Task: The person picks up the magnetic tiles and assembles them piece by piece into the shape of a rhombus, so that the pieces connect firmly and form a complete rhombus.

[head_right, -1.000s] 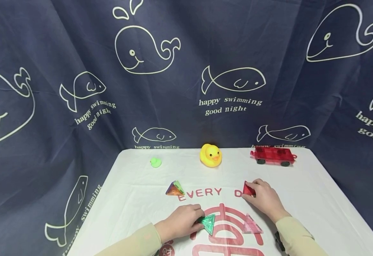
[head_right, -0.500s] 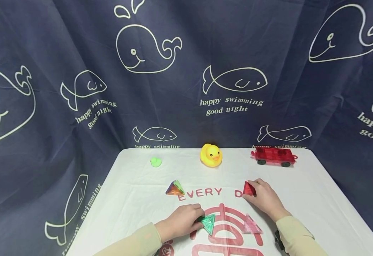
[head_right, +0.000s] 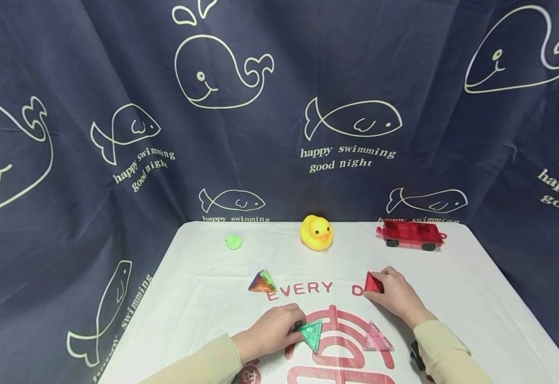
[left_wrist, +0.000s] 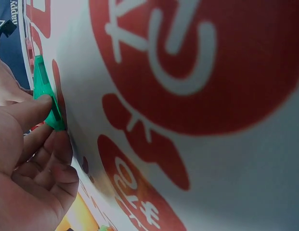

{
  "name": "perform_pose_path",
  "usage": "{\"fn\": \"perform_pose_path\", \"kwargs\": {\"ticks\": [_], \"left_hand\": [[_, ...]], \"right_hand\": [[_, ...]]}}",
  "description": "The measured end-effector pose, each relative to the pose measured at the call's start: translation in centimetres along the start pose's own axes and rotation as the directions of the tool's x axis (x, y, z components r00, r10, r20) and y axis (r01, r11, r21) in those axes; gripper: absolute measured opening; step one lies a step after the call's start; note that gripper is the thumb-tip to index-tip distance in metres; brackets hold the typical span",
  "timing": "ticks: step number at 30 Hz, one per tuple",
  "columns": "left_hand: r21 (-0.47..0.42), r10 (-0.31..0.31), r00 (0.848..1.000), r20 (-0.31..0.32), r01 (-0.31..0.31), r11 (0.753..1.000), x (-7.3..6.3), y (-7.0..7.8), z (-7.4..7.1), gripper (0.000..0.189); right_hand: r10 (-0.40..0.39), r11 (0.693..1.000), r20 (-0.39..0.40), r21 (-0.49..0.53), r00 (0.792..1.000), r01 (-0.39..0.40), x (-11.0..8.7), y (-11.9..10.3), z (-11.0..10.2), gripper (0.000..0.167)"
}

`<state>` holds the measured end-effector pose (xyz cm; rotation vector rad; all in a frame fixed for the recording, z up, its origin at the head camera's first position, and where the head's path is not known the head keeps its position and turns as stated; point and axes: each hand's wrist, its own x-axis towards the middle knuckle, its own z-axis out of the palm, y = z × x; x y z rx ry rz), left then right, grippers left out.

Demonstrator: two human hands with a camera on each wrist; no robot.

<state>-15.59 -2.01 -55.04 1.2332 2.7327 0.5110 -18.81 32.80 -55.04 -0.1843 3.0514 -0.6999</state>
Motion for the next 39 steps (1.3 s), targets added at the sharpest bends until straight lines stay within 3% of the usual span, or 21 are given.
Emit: {"fn": "perform_pose_path", "kwargs": {"ticks": [12, 18, 29, 39], "left_hand": [[-0.152, -0.052, 0.999, 0.008, 0.053, 0.987, 0.1, -0.4, 0.2, 0.021], [-0.131, -0.023, 1.0, 0.009, 0.024, 0.991, 0.2, -0.5, 0.1, 0.014], [-0.122, 0.0, 0.999, -0.045, -0.006, 0.993, 0.0, -1.0, 0.1, 0.005], [-0.138, -0.042, 0.996, -0.08, 0.031, 0.99, 0.1, -1.3, -0.1, 0.014]], "right_hand": [[0.024, 0.999, 0.041, 0.044, 0.999, -0.026, 0.4, 0.4, -0.2, 0.075], [0.034, 0.998, 0.049, 0.044, 0.998, -0.037, 0.5, 0.1, -0.3, 0.074], [0.037, 0.998, 0.067, 0.039, 0.997, -0.039, 0.8, -0.2, -0.8, 0.07], [0.002, 0.999, 0.054, 0.05, 0.999, -0.005, 0.7, -0.8, -0.4, 0.071]]}}
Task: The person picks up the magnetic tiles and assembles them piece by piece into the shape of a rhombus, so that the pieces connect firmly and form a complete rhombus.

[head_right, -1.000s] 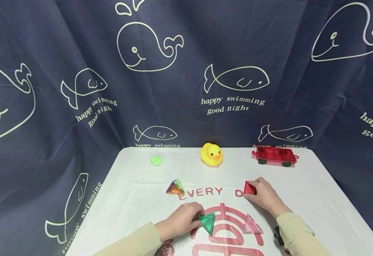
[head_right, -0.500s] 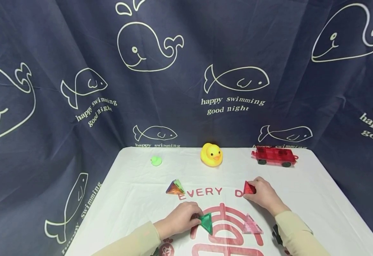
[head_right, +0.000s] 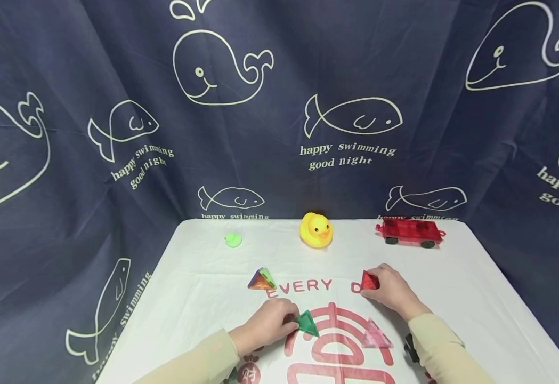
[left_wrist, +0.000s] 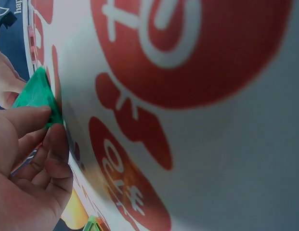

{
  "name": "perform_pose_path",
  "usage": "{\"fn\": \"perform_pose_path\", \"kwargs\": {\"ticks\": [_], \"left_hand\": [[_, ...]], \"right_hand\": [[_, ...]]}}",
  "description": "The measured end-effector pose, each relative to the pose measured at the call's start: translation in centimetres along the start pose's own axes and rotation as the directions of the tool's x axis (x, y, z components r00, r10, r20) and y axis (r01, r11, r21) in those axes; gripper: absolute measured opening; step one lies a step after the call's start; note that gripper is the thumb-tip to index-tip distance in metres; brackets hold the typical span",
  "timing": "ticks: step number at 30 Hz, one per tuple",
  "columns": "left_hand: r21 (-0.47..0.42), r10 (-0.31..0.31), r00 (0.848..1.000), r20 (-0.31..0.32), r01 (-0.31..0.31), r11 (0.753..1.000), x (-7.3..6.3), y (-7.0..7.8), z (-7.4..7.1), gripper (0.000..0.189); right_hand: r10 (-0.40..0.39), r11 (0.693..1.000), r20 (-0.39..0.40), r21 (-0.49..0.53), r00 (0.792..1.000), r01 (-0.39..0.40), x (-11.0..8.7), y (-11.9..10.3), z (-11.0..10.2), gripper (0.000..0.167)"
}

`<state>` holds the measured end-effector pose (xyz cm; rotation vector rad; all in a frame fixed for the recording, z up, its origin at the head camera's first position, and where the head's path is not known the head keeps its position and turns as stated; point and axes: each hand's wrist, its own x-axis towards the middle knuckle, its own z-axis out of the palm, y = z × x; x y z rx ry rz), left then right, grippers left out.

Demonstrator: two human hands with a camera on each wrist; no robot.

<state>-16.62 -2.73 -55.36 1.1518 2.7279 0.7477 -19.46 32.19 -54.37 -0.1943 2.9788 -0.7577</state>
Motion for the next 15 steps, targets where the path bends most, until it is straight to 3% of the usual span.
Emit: {"fn": "perform_pose_path", "kwargs": {"ticks": [6, 15], "left_hand": [[0.031, -0.025, 0.999, -0.032, 0.026, 0.999, 0.1, -0.2, 0.1, 0.023], [0.044, -0.035, 0.997, -0.069, 0.038, 0.998, 0.5, -0.4, 0.1, 0.029]], "right_hand": [[-0.021, 1.0, 0.002, 0.009, 1.0, 0.021, 0.1, -0.8, 0.4, 0.069], [0.009, 1.0, 0.035, 0.014, 0.999, -0.01, 0.3, -2.2, 0.9, 0.07]]}}
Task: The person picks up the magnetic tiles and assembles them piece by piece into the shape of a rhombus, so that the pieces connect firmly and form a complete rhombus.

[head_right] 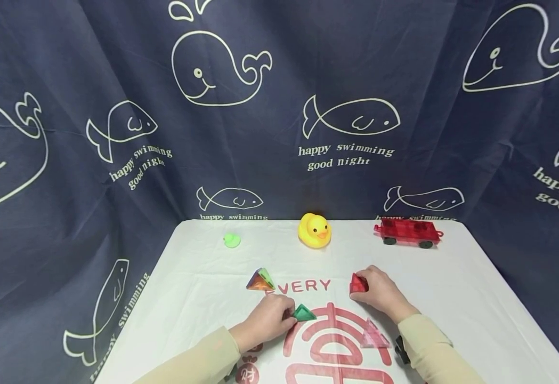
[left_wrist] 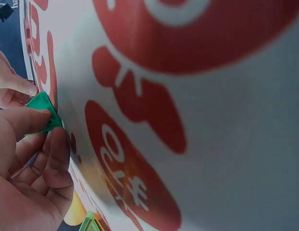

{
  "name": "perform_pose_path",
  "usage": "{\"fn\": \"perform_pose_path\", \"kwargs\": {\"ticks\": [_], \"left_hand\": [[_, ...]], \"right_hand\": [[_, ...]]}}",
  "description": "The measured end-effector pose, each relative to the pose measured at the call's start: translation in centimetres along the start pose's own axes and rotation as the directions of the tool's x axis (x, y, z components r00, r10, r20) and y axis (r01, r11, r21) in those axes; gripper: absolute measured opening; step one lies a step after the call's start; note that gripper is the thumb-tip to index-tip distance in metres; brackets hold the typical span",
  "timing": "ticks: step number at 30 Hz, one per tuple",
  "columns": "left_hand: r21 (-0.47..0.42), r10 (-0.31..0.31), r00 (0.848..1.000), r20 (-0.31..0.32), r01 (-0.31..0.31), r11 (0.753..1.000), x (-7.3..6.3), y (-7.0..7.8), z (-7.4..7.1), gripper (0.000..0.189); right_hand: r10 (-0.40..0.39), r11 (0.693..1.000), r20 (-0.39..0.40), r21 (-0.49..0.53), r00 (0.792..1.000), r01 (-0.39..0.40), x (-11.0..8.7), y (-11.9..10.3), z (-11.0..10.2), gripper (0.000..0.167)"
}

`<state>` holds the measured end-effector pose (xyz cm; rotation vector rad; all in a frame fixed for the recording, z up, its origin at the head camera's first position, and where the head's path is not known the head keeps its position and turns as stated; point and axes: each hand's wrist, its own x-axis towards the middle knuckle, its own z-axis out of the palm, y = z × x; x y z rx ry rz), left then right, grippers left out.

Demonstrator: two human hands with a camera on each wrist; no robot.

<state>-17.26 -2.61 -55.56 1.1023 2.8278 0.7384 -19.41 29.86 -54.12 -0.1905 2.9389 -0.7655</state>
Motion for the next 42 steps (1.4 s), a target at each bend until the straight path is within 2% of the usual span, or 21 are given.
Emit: {"fn": "perform_pose_path", "kwargs": {"ticks": [10, 18, 24, 42], "left_hand": [[0.027, 0.011, 0.999, -0.043, -0.01, 1.0, 0.7, -0.6, 0.6, 0.033], [0.01, -0.003, 0.999, -0.051, 0.003, 1.0, 1.3, -0.4, 0.4, 0.034], [0.047, -0.007, 0.996, -0.088, 0.012, 0.999, 1.6, -0.3, 0.5, 0.036], [0.032, -0.074, 0.992, -0.105, 0.078, 0.996, 3.0, -0.3, 0.6, 0.039]], "right_hand": [[-0.004, 1.0, 0.024, -0.001, 1.0, 0.004, 0.2, -1.9, 0.9, 0.071], [-0.024, 0.999, 0.044, 0.024, 0.999, 0.023, 0.6, -3.0, 1.3, 0.072], [-0.009, 0.999, 0.055, 0.043, 0.998, 0.007, 0.6, -3.4, 1.8, 0.073], [-0.011, 0.999, 0.068, 0.045, 0.998, 0.008, 0.7, -5.5, 2.9, 0.07]]}}
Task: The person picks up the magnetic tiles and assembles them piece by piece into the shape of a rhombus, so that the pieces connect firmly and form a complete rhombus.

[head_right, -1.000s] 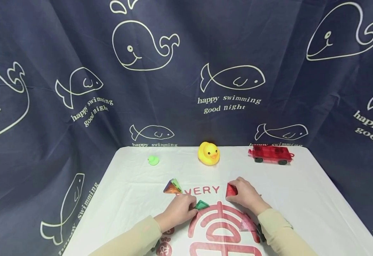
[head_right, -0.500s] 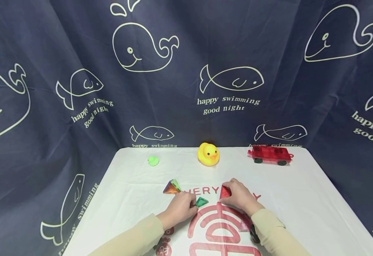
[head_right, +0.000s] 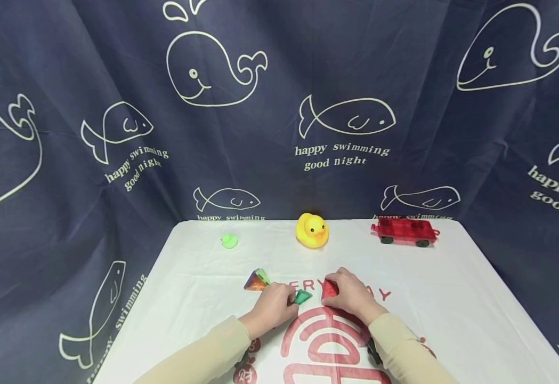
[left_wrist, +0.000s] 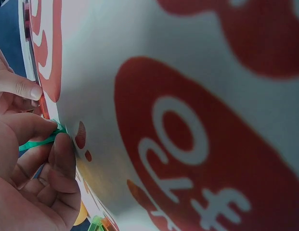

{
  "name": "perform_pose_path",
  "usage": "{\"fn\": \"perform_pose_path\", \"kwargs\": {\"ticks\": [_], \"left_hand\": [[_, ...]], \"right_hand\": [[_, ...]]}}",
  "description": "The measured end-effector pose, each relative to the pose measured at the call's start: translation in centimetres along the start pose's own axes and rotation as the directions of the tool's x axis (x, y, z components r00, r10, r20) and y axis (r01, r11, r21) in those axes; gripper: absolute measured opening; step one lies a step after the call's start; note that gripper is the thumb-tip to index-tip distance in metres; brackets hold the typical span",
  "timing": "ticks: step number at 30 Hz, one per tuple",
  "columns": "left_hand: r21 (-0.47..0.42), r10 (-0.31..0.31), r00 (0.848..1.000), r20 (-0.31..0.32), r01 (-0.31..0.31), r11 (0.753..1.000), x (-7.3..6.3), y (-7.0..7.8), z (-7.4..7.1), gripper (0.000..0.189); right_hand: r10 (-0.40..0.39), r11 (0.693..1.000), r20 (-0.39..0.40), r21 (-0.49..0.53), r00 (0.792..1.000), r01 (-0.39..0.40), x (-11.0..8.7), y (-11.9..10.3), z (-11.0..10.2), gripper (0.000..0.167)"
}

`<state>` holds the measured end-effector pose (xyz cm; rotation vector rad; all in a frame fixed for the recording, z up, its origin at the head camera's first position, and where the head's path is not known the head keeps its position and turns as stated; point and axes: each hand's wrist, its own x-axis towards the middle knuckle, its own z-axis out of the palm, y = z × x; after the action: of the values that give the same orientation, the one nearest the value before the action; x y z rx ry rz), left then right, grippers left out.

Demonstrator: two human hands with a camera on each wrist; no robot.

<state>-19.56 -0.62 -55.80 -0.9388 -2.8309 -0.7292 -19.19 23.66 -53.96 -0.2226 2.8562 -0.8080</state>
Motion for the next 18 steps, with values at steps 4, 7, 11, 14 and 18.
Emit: {"fn": "perform_pose_path", "kwargs": {"ticks": [4, 7, 11, 14, 18], "left_hand": [[-0.014, -0.008, 1.0, -0.013, 0.008, 1.0, 0.4, 0.0, 0.3, 0.038], [-0.013, -0.014, 1.0, -0.015, 0.013, 1.0, 0.8, 0.0, 0.3, 0.037], [-0.004, -0.037, 0.999, -0.01, 0.037, 0.999, 1.3, 0.1, 0.2, 0.034], [-0.006, -0.062, 0.998, 0.005, 0.062, 0.998, 1.6, 0.3, 0.2, 0.033], [0.006, -0.083, 0.996, 0.008, 0.083, 0.997, 1.7, 0.5, 0.3, 0.033]], "right_hand": [[-0.012, 1.0, -0.016, -0.013, 1.0, 0.012, 0.0, -0.1, 0.3, 0.069], [-0.034, 0.999, -0.029, -0.016, 0.999, 0.034, 0.2, -0.3, 0.5, 0.067], [-0.041, 0.999, -0.034, -0.013, 0.999, 0.04, 0.3, -0.7, 0.6, 0.065], [-0.032, 0.999, -0.023, -0.01, 0.999, 0.032, 0.4, -1.0, 0.7, 0.065], [-0.038, 0.999, -0.015, 0.0, 0.999, 0.038, 0.3, -1.3, 1.1, 0.064]]}}
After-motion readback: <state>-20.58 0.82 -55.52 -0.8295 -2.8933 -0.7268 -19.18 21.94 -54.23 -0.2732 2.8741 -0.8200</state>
